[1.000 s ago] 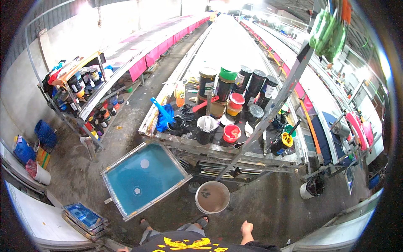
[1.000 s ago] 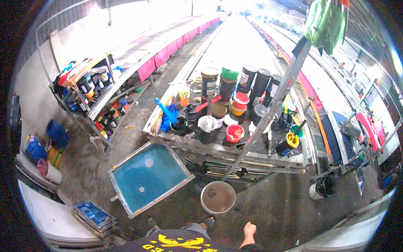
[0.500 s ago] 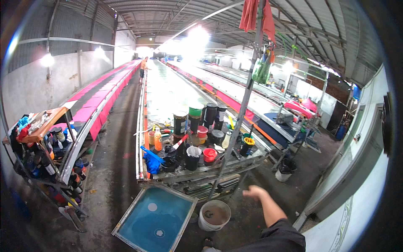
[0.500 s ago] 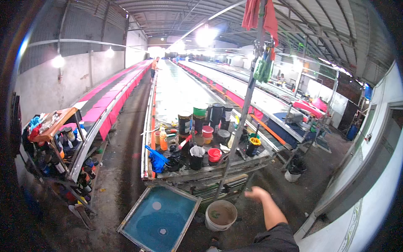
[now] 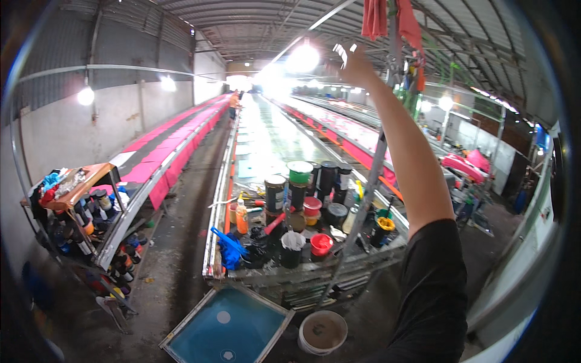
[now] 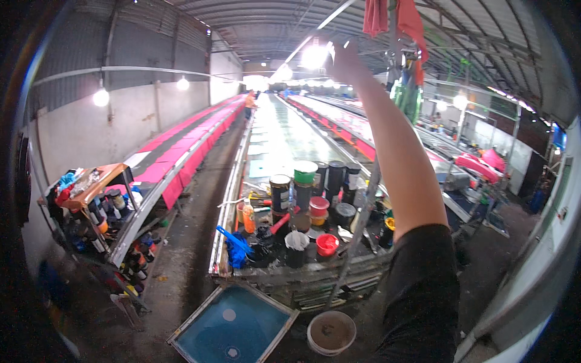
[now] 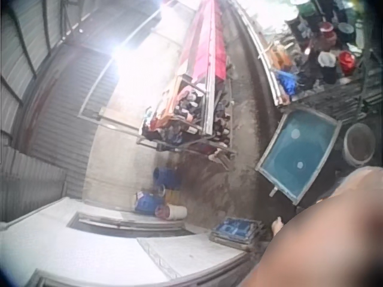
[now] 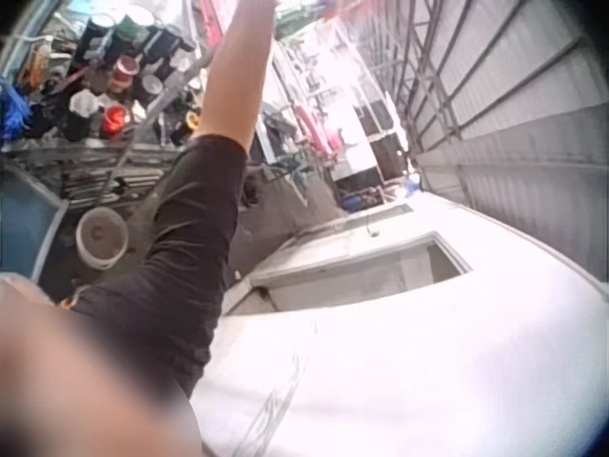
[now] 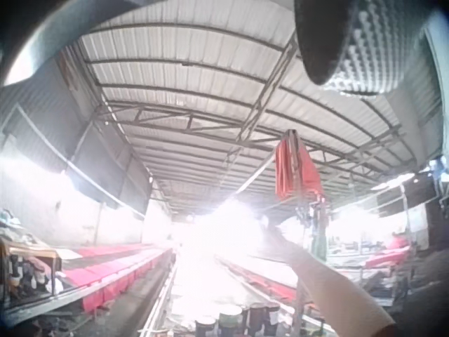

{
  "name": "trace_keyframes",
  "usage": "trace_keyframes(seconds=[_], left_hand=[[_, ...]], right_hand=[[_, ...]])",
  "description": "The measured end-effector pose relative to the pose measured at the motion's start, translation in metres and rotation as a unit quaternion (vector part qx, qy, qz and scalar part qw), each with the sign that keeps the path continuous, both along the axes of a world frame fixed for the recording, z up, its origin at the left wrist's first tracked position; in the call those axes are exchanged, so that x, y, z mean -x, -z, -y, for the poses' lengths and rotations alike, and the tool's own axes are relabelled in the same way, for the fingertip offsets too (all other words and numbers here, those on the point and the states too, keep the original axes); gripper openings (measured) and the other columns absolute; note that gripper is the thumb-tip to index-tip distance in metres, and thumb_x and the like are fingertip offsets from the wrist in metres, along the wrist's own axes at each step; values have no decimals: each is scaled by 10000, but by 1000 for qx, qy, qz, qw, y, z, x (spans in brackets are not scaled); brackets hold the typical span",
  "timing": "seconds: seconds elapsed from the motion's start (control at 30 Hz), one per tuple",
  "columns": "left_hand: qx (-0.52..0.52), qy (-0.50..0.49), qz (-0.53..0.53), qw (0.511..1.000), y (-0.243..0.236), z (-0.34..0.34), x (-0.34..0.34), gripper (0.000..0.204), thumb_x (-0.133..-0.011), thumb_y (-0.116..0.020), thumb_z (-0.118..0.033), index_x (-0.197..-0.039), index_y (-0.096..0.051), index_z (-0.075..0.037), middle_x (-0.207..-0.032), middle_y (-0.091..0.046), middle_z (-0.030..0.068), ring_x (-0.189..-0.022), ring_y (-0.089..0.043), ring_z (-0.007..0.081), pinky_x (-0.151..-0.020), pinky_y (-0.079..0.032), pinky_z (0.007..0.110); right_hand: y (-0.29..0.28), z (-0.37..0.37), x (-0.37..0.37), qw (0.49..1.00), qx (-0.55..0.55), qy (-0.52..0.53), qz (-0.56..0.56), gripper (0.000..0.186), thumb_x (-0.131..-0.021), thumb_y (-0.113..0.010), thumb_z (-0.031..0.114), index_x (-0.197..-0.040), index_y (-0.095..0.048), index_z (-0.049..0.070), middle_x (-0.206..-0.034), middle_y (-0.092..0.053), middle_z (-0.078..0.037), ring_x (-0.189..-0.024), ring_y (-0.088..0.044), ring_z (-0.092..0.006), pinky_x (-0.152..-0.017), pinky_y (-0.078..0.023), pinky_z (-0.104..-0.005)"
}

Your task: The person applies black ink to a screen printing frame using a squeegee, then wipes the screen with a cloth. The person also cleans the squeegee in a bucket of water and wipes the screen again with a pink cloth.

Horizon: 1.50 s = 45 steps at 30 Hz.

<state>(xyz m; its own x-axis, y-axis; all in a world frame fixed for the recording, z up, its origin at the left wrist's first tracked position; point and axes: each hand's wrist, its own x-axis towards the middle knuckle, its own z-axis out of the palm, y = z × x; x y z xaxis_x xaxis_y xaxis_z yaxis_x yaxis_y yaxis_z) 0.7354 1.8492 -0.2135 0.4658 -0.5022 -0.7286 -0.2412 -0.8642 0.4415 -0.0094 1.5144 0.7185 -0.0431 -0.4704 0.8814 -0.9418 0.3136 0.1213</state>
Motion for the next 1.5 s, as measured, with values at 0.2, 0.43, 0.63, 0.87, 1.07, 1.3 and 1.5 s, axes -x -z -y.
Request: trace_keyframes(seconds=[0.2,0.43,0.63,0.87,1.07,1.3,1.5], left_hand=[[55,-26,9,998,-49,27,75,497,-1006,-563,-458,-1013,-680,26,-885,-699,114,-794,-651,268,-722,-516,451],[73,-60,23,995,-84,28,94,433,-1004,-585,-430,-1090,-656,-12,-936,-689,100,-804,-651,243,-711,-519,418],[93,-70,12,993,-81,39,92,395,-1003,-604,-407,-1156,-635,-43,-979,-681,88,-813,-651,222,-702,-522,391],[122,-103,1,987,-83,15,39,378,-1001,-626,-379,-1233,-610,-80,-1031,-671,74,-823,-652,197,-691,-525,358],[310,-273,-82,907,-101,-23,-98,390,-999,-644,-356,-1299,-589,-112,-1074,-663,61,-832,-652,176,-682,-528,330],[485,-189,-245,818,-314,88,-85,547,-1014,-634,-427,-1416,-513,-75,-1225,-618,86,-904,-645,170,-730,-542,288],[577,-144,-332,732,-403,141,-100,625,-1017,-620,-435,-1488,-431,-69,-1289,-603,110,-984,-663,237,-806,-567,364]], right_hand=[[-85,43,53,986,151,23,69,852,-866,-619,550,-1465,-458,-34,-1407,-487,-403,-1386,-415,-523,-1172,-323,-547],[-125,52,82,965,166,15,201,679,-868,-596,449,-1349,-569,-29,-1288,-602,-326,-1217,-580,-497,-1100,-398,-552],[-142,102,42,972,169,-165,5,502,-951,-619,360,-1317,-620,17,-1291,-619,-257,-1199,-609,-402,-1061,-460,-476],[-53,64,-222,883,142,-434,-113,462,-993,-628,299,-1334,-607,-11,-1420,-563,-190,-1326,-539,-342,-1100,-439,-418],[-10,44,-388,811,180,-487,-271,417,-870,-633,262,-1168,-643,-29,-1265,-612,-196,-1263,-537,-340,-1053,-449,-453],[69,5,-535,736,258,-615,-118,437,-853,-585,127,-1268,-593,-11,-1212,-585,-219,-1163,-561,-349,-1040,-419,-470],[183,-73,-625,645,208,-733,-60,537,-775,-661,99,-1249,-530,-117,-1249,-521,-246,-1104,-586,-394,-915,-542,-446]])
